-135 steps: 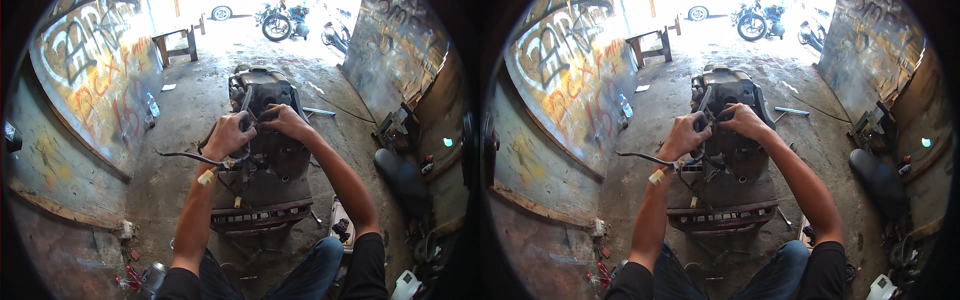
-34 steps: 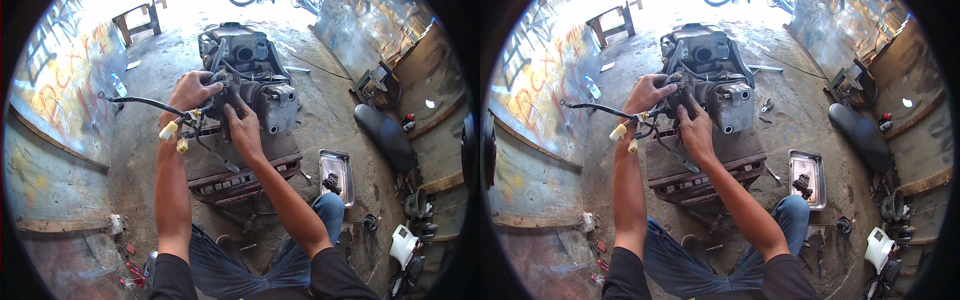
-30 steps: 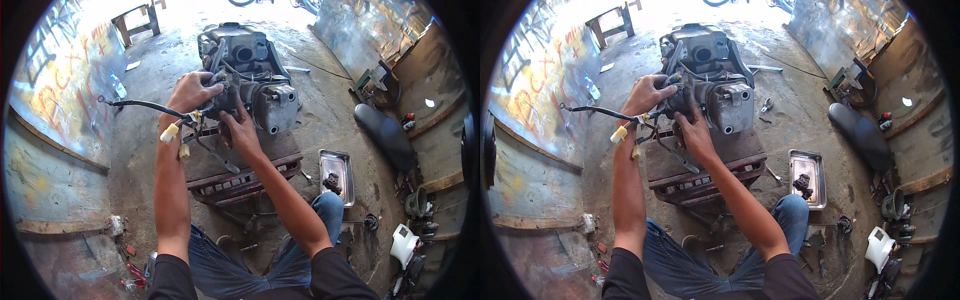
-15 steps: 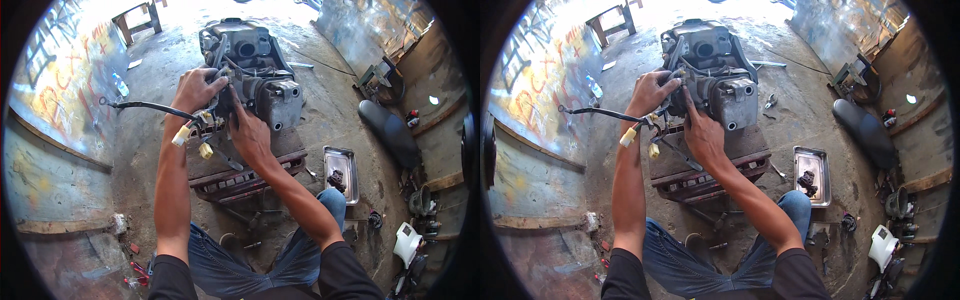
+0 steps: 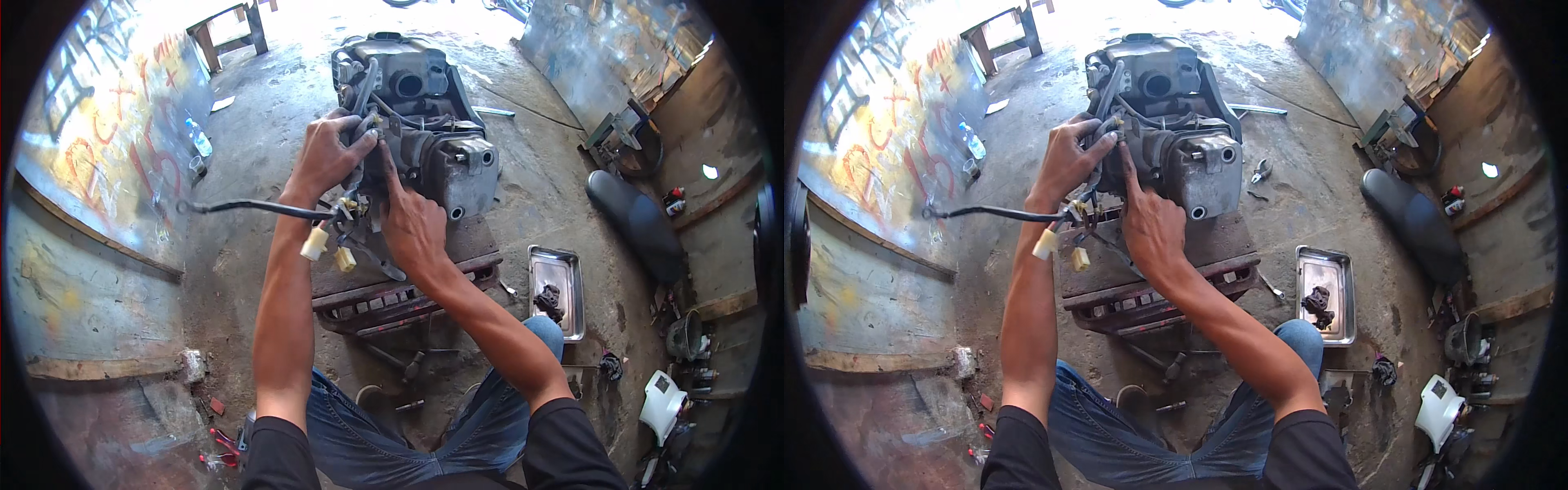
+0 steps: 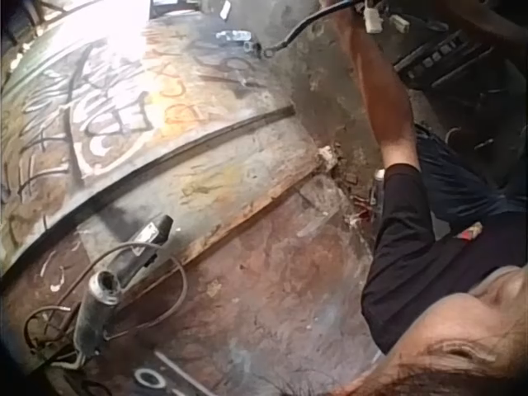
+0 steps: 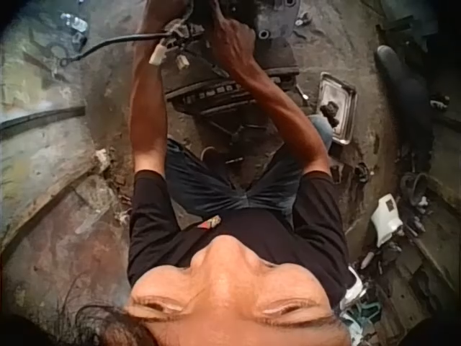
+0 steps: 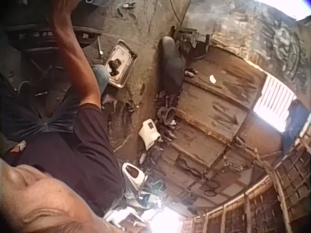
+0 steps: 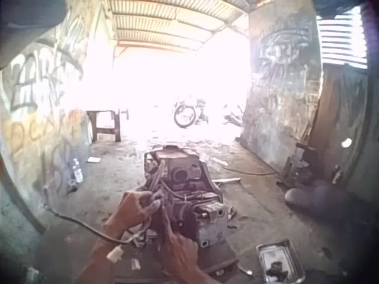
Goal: Disassembling and repairing components of a motorcycle engine using hand tools.
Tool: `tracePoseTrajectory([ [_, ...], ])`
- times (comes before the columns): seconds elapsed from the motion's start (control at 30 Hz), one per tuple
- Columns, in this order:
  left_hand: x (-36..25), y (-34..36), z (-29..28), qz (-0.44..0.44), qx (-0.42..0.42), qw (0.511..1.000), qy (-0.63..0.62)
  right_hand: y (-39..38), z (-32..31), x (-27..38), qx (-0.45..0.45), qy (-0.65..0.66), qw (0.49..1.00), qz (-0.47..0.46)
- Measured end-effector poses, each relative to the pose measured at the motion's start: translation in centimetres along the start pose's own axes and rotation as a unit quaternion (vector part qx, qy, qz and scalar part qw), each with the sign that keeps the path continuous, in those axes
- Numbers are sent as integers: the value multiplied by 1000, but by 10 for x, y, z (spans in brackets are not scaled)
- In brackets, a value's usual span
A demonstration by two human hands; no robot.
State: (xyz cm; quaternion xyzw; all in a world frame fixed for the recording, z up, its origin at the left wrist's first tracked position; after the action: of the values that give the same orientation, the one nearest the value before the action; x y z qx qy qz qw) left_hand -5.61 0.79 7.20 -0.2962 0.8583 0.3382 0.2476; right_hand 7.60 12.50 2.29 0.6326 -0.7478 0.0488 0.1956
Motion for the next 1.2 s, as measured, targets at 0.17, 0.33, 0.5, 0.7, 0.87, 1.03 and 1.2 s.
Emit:
tracePoseTrajectory([
  [0.17, 0, -4, 4, -4, 12, 1000, 17, -2, -2, 2, 6, 4, 1000, 9],
  [0.33, 0, -11, 13, 16, -62, 996, 57, -8, -5, 5, -23, 123, 992, -29],
  [0.5, 0, -12, 23, 22, -110, 993, 45, -6, -8, 0, 28, 296, 955, -2],
  [0.7, -1, -13, 26, -2, -129, 991, 18, 4, -2, -7, 84, 530, 844, -19],
  [0.87, -2, -13, 32, -2, -154, 988, 20, 9, 15, -15, 166, 694, 700, 37],
  [1.03, -2, -13, 38, -5, -211, 977, -14, 3, -3, 1, 110, 735, 662, 100],
  [1.2, -3, -12, 37, -35, -203, 978, -38, -24, -79, -11, -186, 311, 919, -154],
])
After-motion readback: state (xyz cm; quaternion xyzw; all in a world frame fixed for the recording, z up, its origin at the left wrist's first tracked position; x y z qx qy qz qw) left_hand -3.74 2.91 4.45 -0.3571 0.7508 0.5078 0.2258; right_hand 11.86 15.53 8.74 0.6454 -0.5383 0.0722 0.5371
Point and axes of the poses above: each hand's wrist, its own y-axis towards the middle knuckle, its own z-axis out of the palm, x = y × z, the point moved 1 cm from there along y, towards the middle knuckle, and after that the axes turned 9 degrees about x, right-handed, at the moved point
